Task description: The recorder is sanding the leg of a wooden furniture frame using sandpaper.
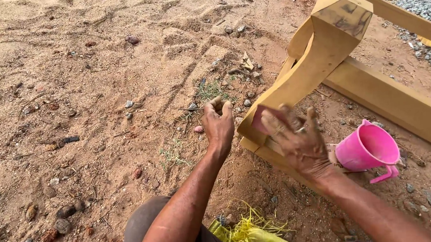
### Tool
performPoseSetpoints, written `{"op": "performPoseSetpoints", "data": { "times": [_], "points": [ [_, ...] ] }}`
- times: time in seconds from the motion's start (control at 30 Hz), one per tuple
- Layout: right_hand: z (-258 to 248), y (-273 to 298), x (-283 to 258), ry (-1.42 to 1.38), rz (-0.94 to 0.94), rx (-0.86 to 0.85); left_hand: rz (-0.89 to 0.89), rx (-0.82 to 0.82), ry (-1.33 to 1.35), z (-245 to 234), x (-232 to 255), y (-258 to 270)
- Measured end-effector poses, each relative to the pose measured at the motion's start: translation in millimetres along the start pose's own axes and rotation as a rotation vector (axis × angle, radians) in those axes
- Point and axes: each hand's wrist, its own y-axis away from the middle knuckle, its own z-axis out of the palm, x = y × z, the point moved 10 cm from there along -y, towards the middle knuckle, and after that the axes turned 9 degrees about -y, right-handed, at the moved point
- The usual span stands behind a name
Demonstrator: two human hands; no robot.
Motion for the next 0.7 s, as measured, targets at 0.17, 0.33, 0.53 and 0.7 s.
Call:
{"op": "performPoseSetpoints", "data": {
  "times": [0.17, 0.33, 0.53, 0.7],
  "points": [
    [-66, -13, 36, -0.018, 0.119, 0.178, 0.022, 0.002, -0.048, -3, 16, 5],
    [32, 9, -53, -0.102, 0.055, -0.185, 0.014, -0.013, -0.012, -8, 14, 5],
    [-39, -6, 8, -0.197, 0.048, 0.024, -0.008, 0.022, -0.002, -5, 12, 2],
    [-24, 2, 13, -0.258, 0.169, 0.124, 0.045, -0.018, -0.035, 6, 18, 4]
  ]
}}
